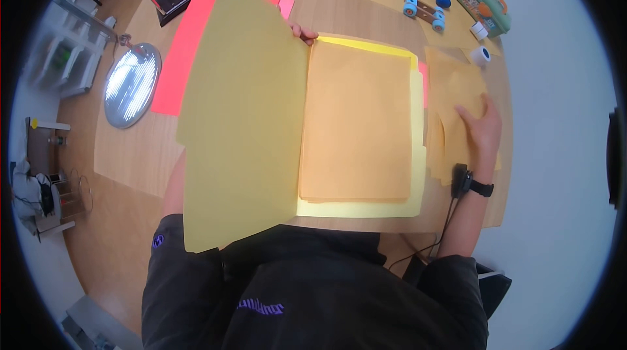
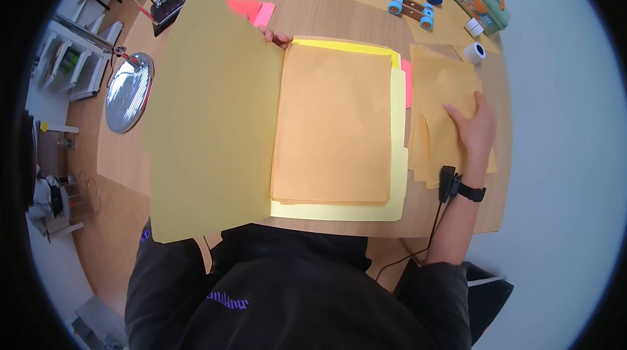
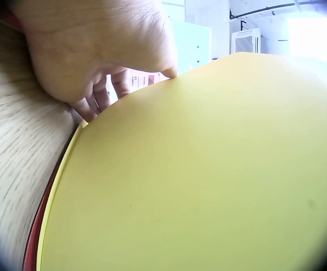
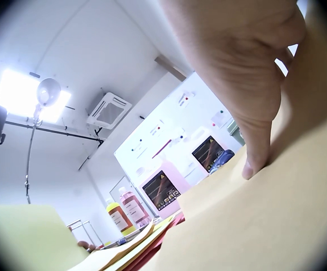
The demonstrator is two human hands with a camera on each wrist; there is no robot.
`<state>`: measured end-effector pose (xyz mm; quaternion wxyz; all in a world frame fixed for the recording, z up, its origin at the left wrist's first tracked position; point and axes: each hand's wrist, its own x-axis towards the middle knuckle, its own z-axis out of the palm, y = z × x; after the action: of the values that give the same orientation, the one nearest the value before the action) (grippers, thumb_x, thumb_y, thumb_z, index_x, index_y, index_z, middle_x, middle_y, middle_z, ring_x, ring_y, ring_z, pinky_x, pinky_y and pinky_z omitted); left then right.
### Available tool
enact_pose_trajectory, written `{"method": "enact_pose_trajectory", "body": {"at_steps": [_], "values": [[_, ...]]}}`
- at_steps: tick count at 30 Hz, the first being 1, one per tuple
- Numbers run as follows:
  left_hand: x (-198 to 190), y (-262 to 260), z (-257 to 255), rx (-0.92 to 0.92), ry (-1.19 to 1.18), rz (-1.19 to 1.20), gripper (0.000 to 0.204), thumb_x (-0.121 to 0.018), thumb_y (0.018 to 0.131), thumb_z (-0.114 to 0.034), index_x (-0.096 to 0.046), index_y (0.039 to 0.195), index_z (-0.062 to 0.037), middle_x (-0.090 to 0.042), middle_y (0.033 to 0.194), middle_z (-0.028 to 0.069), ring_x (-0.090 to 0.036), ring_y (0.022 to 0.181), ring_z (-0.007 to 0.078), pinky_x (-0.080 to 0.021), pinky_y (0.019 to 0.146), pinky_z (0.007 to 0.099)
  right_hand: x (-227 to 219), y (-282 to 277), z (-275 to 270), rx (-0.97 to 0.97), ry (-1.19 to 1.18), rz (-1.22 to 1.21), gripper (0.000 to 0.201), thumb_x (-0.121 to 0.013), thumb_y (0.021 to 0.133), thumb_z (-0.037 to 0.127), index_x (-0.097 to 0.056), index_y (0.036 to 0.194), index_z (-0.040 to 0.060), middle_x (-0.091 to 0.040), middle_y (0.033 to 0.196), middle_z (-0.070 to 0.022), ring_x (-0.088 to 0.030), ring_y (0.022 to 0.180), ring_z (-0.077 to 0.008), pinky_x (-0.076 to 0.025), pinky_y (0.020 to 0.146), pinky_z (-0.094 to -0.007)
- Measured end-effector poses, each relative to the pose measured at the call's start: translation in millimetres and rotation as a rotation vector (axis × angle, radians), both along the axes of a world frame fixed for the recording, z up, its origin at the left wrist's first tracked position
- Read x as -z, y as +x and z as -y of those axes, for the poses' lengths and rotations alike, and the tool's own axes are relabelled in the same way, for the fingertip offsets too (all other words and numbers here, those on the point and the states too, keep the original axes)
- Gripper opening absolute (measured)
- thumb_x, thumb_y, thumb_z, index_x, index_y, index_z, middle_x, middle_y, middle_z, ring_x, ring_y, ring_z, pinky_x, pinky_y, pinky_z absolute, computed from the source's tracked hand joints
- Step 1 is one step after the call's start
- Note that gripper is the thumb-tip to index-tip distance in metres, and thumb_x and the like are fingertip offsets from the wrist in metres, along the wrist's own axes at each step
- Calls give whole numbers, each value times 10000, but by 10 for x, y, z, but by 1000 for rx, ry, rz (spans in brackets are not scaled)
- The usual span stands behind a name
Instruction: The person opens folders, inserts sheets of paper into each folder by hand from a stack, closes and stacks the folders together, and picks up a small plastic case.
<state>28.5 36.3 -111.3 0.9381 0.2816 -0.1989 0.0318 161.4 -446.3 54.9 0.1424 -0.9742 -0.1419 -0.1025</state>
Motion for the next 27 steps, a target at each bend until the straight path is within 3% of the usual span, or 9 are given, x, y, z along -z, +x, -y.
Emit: {"method": "enact_pose_trajectory", "body": {"at_steps": [5, 8, 11, 13, 15, 20, 23, 26, 27], "values": [[-250, -76, 41, 61, 5, -90, 682, -247, 1058, -579, -667, 962, -49, -651, 1230, 241, -595, 1210, 329, -490, 1050, 488, -22, -26, -14, -20, 24, 0, 870, -861, 712, 497, -568, 1364, 1, -624, 1306, -223, -596, 1225, -361, -481, 1018, -444], [-245, -100, 66, 12, 5, -126, 684, -255, 1053, -589, -668, 955, -52, -657, 1220, 236, -598, 1207, 319, -499, 1038, 486, -3, -1, 10, -13, 14, -12, 873, -855, 715, 504, -564, 1368, 2, -622, 1305, -225, -595, 1225, -363, -479, 1018, -444], [-249, -86, 40, 75, -43, -142, 686, -266, 1048, -600, -665, 935, -54, -669, 1192, 231, -609, 1189, 313, -504, 1032, 485, 32, 55, 49, -20, 0, -17, 867, -846, 721, 515, -567, 1364, 4, -623, 1297, -226, -596, 1218, -364, -478, 1018, -444], [-235, -78, 33, 2, 37, -148, 682, -273, 1047, -601, -665, 930, -54, -671, 1182, 229, -617, 1170, 311, -507, 1028, 483, 3, 37, 9, -32, 0, -12, 861, -840, 725, 523, -572, 1358, 5, -624, 1292, -226, -598, 1214, -365, -477, 1018, -445], [-193, -61, 49, -44, 49, -132, 680, -277, 1047, -599, -665, 928, -54, -671, 1181, 228, -619, 1164, 310, -508, 1027, 479, -68, -53, -72, 4, -16, -48, 727, -821, 787, 408, -587, 1315, -36, -625, 1298, -237, -601, 1209, -370, -466, 1023, -415], [-238, -105, 64, -86, 62, -187, 681, -284, 1046, -600, -664, 916, -50, -672, 1176, 225, -623, 1154, 312, -510, 1026, 466, -19, -23, -34, 10, -42, -38, 715, -784, 802, 481, -608, 1303, 2, -639, 1277, -214, -603, 1201, -367, -475, 1008, -427], [-187, -76, 20, -48, 41, -151, 679, -268, 1053, -588, -659, 931, -46, -669, 1182, 227, -608, 1185, 316, -500, 1043, 471, -32, -28, -21, 19, -43, -32, 726, -762, 805, 536, -617, 1303, 29, -649, 1275, -186, -608, 1198, -351, -480, 1006, -429], [-227, -19, -41, 114, 30, -50, 678, -242, 1062, -572, -658, 964, -46, -659, 1206, 232, -584, 1228, 319, -485, 1063, 486, -40, -19, -14, 18, -44, -29, 721, -755, 811, 538, -615, 1306, 32, -649, 1286, -182, -609, 1201, -346, -479, 1008, -425], [-241, -18, -45, 132, 36, -23, 446, -395, 1033, -385, -659, 993, -27, -648, 1224, 227, -595, 1224, 301, -513, 1044, 449, -30, -16, -14, 15, -44, -34, 722, -752, 813, 541, -614, 1308, 34, -648, 1292, -181, -608, 1203, -345, -479, 1008, -424]]}}
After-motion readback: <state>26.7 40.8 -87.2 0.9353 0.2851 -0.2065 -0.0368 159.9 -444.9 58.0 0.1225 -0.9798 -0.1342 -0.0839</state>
